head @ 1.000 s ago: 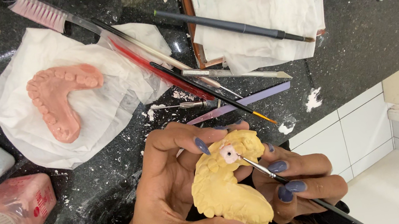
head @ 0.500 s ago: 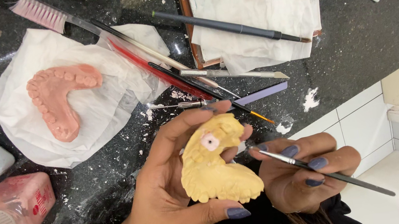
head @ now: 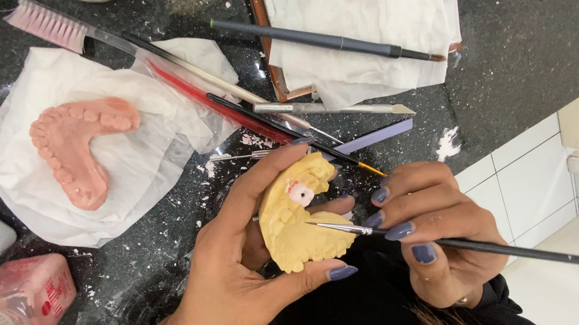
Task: The person holds a yellow dental cast with a partial denture in one hand and uses a fine brush to apply and shape white ceramic material on the denture teeth. They periodically dip the brush, rotate the cast to reach different surfaces, and continue building up the material.
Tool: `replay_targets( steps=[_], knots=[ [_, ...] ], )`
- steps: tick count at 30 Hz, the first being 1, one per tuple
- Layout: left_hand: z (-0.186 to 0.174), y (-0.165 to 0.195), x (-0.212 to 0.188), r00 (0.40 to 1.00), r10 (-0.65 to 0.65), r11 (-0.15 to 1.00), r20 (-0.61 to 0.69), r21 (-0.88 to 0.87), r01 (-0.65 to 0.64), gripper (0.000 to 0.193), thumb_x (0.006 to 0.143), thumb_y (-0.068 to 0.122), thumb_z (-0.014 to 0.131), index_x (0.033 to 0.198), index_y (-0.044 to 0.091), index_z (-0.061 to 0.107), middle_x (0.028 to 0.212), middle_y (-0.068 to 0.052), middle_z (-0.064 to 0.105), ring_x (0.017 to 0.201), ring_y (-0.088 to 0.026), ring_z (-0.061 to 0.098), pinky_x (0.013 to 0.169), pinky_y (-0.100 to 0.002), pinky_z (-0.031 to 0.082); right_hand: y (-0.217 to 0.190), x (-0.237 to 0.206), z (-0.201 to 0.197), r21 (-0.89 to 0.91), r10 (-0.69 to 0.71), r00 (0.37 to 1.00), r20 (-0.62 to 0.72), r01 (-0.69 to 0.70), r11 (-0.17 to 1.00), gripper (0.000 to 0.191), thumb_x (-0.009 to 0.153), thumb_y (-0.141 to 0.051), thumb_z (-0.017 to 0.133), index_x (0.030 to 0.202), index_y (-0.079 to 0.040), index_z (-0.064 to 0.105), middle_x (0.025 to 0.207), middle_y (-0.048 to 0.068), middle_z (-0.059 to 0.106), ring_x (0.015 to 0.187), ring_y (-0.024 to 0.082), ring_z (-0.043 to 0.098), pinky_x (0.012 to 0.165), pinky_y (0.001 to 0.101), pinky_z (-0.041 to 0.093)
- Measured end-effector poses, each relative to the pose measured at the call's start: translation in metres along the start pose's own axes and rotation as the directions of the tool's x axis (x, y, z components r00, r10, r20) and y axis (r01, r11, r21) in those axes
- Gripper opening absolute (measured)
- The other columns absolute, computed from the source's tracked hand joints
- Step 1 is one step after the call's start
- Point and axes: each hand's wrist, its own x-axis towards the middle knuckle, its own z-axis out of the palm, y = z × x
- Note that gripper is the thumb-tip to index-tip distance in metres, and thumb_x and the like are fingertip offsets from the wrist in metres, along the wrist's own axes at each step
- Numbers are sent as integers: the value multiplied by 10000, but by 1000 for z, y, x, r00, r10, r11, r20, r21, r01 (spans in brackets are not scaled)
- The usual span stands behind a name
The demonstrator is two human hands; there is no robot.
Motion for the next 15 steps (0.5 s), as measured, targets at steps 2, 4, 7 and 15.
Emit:
replay_targets(
  steps=[2, 4, 7, 15],
  knots=[
    [1, 0, 0, 1000, -1, 999, -9, 35, 1, 863, 858, -113, 739, 1581, 8, 284, 1542, -172, 491, 1389, -328, 622, 1124, -407, 563, -6, 2, -4, -91, 15, 996, 89, -6, 996, 126, 1063, -238, 641, 1077, -113, 628, 949, 116, 745, 1018, 257, 685, 943, 436, 559],
    [2, 1, 2, 1000, 1, 998, -14, 62, 0, 858, 857, -107, 749, 1576, 5, 295, 1544, -178, 494, 1384, -324, 625, 1123, -404, 568, -12, 5, -7, -185, 32, 987, 160, -2, 983, 127, 1066, -250, 634, 1092, -127, 615, 990, 83, 746, 1048, 249, 682, 975, 441, 531],
    [2, 2, 2, 1000, -10, 995, -27, 94, 12, 869, 845, -92, 765, 1572, 9, 299, 1531, -173, 511, 1368, -309, 638, 1104, -391, 576, -19, 10, -10, -271, 74, 963, 259, -1, 963, 121, 1059, -251, 626, 1095, -136, 615, 1061, 55, 742, 1076, 249, 675, 1030, 464, 534],
    [2, 2, 3, 999, -23, 993, -48, 112, 28, 883, 836, -77, 781, 1574, 16, 307, 1519, -159, 530, 1362, -277, 636, 1114, -375, 566, -19, 11, -6, -236, 73, 959, 273, -7, 972, 135, 1043, -244, 664, 1084, -119, 634, 1076, 54, 752, 1083, 240, 683, 1003, 456, 542]
  ],
)
